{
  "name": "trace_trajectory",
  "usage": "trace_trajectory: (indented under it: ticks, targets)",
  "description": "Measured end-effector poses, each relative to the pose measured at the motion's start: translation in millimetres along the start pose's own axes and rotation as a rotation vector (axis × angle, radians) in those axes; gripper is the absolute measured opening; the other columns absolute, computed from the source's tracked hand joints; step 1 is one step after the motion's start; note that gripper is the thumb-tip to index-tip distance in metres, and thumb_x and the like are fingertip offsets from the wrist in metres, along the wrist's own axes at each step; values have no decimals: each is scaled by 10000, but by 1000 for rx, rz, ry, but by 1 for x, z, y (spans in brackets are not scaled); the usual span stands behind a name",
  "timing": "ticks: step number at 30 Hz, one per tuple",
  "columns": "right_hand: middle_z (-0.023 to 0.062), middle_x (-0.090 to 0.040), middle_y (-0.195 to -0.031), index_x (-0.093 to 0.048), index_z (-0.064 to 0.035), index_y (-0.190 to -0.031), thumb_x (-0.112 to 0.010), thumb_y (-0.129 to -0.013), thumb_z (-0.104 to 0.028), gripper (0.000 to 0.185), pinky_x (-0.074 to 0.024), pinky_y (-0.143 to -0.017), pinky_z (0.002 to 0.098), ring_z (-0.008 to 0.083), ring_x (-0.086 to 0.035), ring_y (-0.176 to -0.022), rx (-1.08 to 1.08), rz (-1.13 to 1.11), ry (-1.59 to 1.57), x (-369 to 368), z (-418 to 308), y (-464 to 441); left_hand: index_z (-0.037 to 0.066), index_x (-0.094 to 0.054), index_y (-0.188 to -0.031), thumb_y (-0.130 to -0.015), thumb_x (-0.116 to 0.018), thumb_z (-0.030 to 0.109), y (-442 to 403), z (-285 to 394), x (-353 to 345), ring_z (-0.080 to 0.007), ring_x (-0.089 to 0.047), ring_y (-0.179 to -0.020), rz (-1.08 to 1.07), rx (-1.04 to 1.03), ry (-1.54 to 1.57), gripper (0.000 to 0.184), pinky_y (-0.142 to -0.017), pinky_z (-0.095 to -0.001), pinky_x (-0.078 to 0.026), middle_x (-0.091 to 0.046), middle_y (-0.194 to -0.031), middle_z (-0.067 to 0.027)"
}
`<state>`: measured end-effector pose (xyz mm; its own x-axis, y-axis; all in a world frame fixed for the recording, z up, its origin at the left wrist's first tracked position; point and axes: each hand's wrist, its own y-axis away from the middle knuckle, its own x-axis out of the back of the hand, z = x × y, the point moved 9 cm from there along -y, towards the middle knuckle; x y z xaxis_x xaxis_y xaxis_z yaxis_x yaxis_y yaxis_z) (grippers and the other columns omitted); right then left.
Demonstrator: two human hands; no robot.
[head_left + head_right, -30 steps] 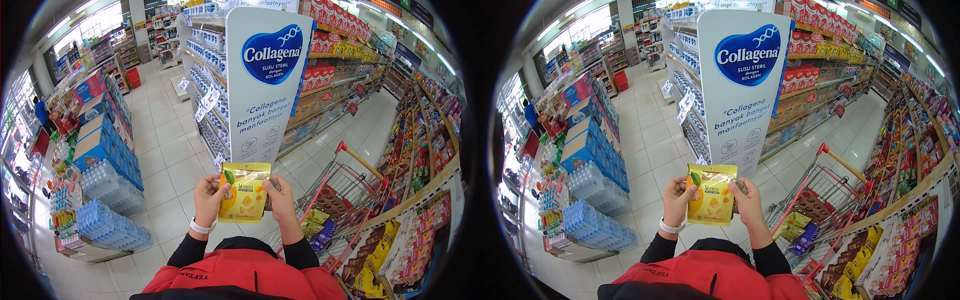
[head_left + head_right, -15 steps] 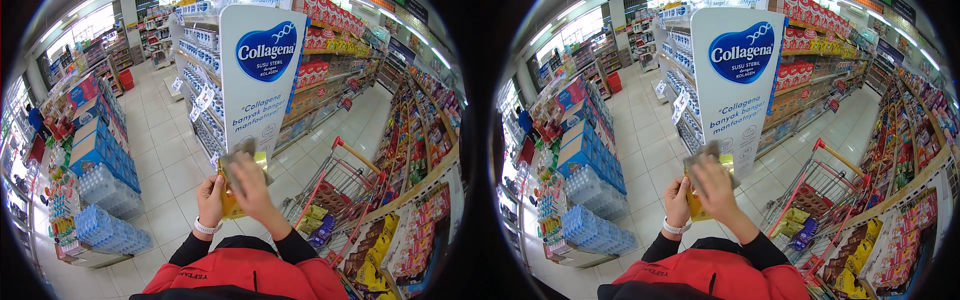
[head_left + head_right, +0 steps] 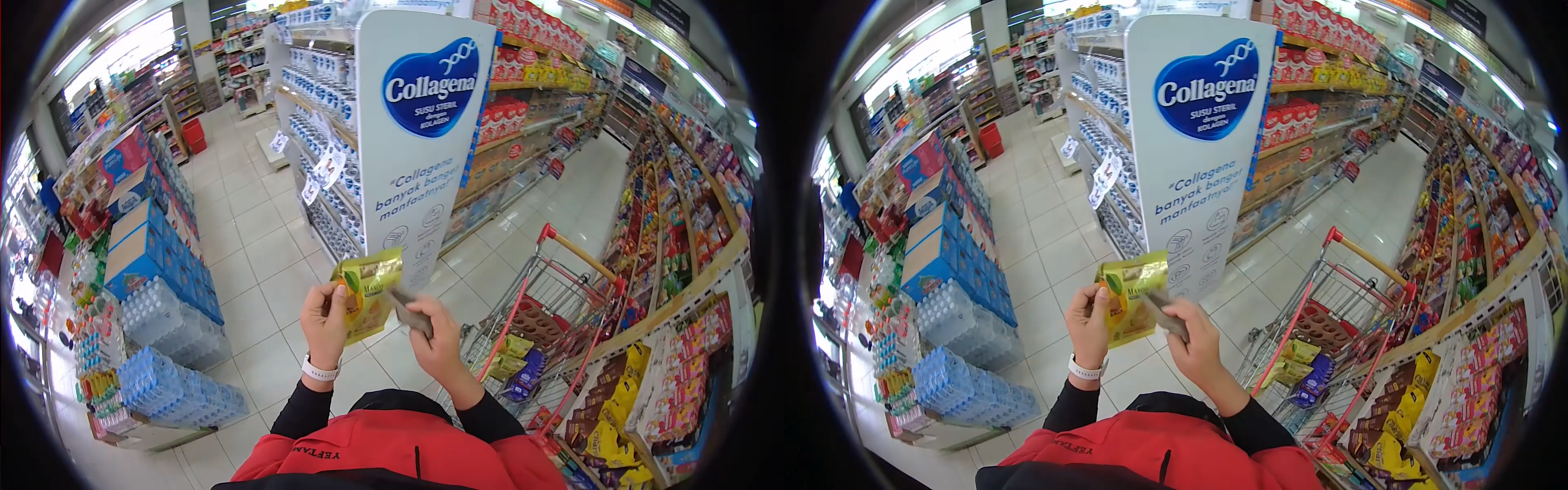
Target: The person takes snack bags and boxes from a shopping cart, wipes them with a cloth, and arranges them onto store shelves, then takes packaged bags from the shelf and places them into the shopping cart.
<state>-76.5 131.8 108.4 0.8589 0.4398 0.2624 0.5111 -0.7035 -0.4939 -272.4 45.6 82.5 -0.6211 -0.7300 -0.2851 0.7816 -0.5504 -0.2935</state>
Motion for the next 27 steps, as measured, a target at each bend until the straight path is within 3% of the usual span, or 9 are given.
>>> trace_trajectory:
  ticks: [2,5,6,15,18,19,20,22,27]
  targets:
    - [141,-621,-1197,-625,-29,-1141,-612,-749,41,398,-479,-921,419,321,-595,-1101,363,106,215,0,-50,-21,-22,-612,-905,-923,-585,27,3,-4,-13,-109,-545,-682,-107,-132,-276,59,-661,-239,-435,-588,-784,-42]
    - [134,-597,-1253,-616,-17,-1189,-616,-784,-43,406,-465,-930,418,304,-569,-1152,630,-17,436,-33,-68,-29,-36,-602,-910,-855,-560,-56,15,29,-40,-158,-537,-697,-172,-408,-334,72,-647,-266,-426,-549,-794,-75]
    - [124,-597,-1245,-620,-5,-1196,-599,-795,-113,416,-452,-932,415,291,-565,-1141,677,16,525,-40,-62,-26,-41,-597,-896,-802,-530,-107,11,20,-40,-193,-527,-712,-179,-334,-230,133,-644,-287,-426,-525,-797,-99]
    - [116,-632,-1117,-655,-26,-1070,-619,-748,-24,324,-473,-858,390,294,-590,-1078,359,280,826,17,25,6,-32,-618,-887,-905,-596,-15,-2,7,-63,-127,-499,-686,-403,-183,-213,34,-622,-258,-407,-511,-776,-58]
    - [162,-633,-1159,-617,4,-1094,-580,-697,114,413,-481,-908,421,361,-594,-1077,15,404,623,58,39,19,-36,-618,-885,-913,-592,-11,-10,-14,-74,-103,-503,-688,-477,-195,-208,46,-626,-230,-416,-519,-752,-41]
    - [162,-633,-1159,-617,4,-1094,-580,-697,114,413,-481,-908,421,361,-594,-1077,0,412,637,60,23,18,-35,-618,-887,-919,-591,-5,-7,-19,-78,-93,-513,-687,-507,-200,-247,52,-637,-218,-429,-527,-747,-32]
    - [170,-618,-1181,-591,2,-1123,-596,-684,115,454,-480,-915,424,369,-593,-1070,56,502,571,63,2,17,-27,-621,-918,-936,-595,29,-2,-35,-81,-75,-550,-694,-508,70,-60,64,-651,-214,-466,-581,-779,-24]
    - [197,-582,-1237,-520,-16,-1230,-639,-663,111,593,-472,-948,422,389,-576,-1103,174,560,631,65,-30,18,-26,-619,-937,-942,-597,45,5,-36,-90,-70,-568,-709,-531,71,-34,74,-664,-220,-488,-602,-811,-26]
    - [182,-568,-1278,-544,-23,-1243,-658,-653,106,615,-441,-992,435,386,-538,-1176,242,617,648,74,-56,34,-33,-612,-976,-945,-613,74,28,-31,-106,-75,-605,-763,-605,144,41,111,-687,-236,-524,-642,-879,-43]
